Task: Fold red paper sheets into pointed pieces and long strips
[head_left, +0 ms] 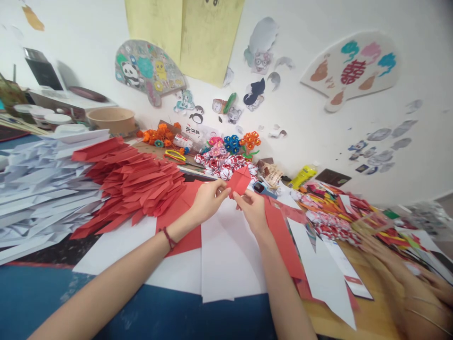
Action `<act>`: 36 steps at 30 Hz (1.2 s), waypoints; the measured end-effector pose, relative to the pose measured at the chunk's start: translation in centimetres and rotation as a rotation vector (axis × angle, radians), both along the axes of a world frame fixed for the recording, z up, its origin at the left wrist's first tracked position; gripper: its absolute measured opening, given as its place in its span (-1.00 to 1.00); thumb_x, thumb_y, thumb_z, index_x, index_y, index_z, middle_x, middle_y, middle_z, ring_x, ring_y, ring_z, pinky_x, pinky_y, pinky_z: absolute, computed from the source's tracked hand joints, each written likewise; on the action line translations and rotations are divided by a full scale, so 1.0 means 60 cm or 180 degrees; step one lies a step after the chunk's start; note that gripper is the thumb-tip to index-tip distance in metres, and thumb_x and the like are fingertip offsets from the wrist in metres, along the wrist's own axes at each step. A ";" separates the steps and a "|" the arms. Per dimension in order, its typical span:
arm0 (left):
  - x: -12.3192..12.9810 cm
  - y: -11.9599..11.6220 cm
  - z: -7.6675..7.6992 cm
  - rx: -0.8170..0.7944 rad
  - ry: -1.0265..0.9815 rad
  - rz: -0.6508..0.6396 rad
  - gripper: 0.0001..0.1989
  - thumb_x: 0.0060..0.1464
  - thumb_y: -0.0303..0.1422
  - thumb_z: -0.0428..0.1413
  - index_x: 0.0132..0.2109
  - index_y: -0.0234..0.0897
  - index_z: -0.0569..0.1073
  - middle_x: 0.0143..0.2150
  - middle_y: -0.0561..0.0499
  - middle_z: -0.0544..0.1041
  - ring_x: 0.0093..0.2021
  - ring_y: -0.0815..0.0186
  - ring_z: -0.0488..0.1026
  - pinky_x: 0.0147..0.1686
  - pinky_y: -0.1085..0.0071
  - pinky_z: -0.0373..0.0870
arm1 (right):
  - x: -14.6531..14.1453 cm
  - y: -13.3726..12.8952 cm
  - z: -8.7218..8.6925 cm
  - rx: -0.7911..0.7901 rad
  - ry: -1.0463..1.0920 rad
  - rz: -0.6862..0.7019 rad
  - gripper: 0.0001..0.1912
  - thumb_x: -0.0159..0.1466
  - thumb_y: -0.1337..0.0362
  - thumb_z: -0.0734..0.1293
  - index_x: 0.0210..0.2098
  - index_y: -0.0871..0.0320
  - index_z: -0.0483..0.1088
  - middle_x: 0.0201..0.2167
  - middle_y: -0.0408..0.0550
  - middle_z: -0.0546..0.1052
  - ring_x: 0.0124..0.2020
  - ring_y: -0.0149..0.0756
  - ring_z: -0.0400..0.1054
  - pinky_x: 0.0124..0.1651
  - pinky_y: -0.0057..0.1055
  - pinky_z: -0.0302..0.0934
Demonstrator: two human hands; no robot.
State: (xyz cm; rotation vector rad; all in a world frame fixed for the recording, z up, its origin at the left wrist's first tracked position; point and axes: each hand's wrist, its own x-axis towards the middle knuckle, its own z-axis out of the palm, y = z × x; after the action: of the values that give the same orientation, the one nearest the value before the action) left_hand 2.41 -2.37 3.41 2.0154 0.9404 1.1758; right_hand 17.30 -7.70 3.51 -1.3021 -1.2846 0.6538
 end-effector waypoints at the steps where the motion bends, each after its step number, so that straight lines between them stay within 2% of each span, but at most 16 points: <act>1: 0.000 0.000 0.000 -0.0005 0.0002 -0.0018 -0.82 0.14 -0.28 0.05 -0.33 -0.28 0.45 -0.42 0.06 0.52 -0.41 0.38 0.39 -0.41 0.49 0.22 | 0.000 0.000 0.000 0.0017 0.0029 0.0035 -0.75 0.13 0.11 0.39 -0.35 0.19 0.51 -0.52 -0.12 0.48 -0.58 -0.44 0.22 -0.52 -0.49 0.17; 5: 0.001 -0.002 0.002 -0.0042 -0.0007 -0.0077 -0.81 0.15 -0.27 0.05 -0.33 -0.28 0.46 -0.41 0.05 0.53 -0.41 0.38 0.40 -0.41 0.49 0.22 | 0.002 0.001 -0.002 0.0070 0.0172 0.0178 -0.72 0.14 0.11 0.38 -0.30 0.19 0.51 -0.42 -0.08 0.51 -0.54 -0.44 0.24 -0.50 -0.48 0.19; 10: -0.001 -0.004 0.006 -0.0120 -0.0081 -0.0034 -0.81 0.15 -0.26 0.05 -0.30 -0.28 0.47 -0.37 0.04 0.55 -0.39 0.37 0.42 -0.37 0.48 0.25 | 0.002 -0.002 0.001 0.0132 0.0188 0.0089 -0.74 0.13 0.11 0.39 -0.33 0.20 0.50 -0.52 -0.14 0.46 -0.57 -0.46 0.18 -0.51 -0.49 0.16; 17: -0.006 -0.007 0.013 -0.0027 -0.0180 -0.0086 -0.79 0.16 -0.28 0.03 -0.36 -0.29 0.45 -0.43 0.05 0.53 -0.42 0.39 0.40 -0.40 0.50 0.23 | 0.001 -0.002 0.002 0.0120 0.0199 0.0094 -0.77 0.14 0.13 0.40 -0.37 0.20 0.49 -0.55 -0.15 0.43 -0.57 -0.46 0.18 -0.52 -0.50 0.14; 23: -0.003 -0.005 0.013 -0.0214 -0.0335 -0.0305 -0.77 0.18 -0.26 0.01 -0.33 -0.29 0.46 -0.42 0.04 0.54 -0.42 0.40 0.40 -0.41 0.51 0.24 | 0.003 -0.005 0.004 0.0162 0.0231 0.0090 -0.77 0.15 0.13 0.39 -0.36 0.20 0.48 -0.55 -0.16 0.42 -0.58 -0.46 0.17 -0.52 -0.49 0.13; 28: 0.001 -0.004 0.007 -0.0191 -0.0113 -0.0438 -0.77 0.13 -0.25 0.07 -0.38 -0.31 0.45 -0.43 0.03 0.51 -0.43 0.40 0.38 -0.41 0.51 0.23 | 0.004 -0.005 0.003 0.0216 0.0316 0.0073 -0.77 0.15 0.13 0.39 -0.39 0.19 0.47 -0.55 -0.16 0.42 -0.58 -0.46 0.17 -0.51 -0.49 0.11; 36: 0.001 -0.006 0.006 -0.0022 0.0001 -0.0470 -0.75 0.15 -0.24 0.04 -0.39 -0.32 0.42 -0.45 0.04 0.49 -0.44 0.41 0.36 -0.41 0.51 0.21 | 0.001 -0.003 0.004 0.0244 0.0356 0.0077 -0.76 0.14 0.11 0.39 -0.40 0.19 0.45 -0.55 -0.16 0.41 -0.58 -0.46 0.18 -0.51 -0.48 0.10</act>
State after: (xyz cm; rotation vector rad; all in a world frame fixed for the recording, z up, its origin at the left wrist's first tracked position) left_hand 2.45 -2.72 3.77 2.0417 0.7801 1.0903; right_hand 17.39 -7.90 3.73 -1.1729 -1.2241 0.6786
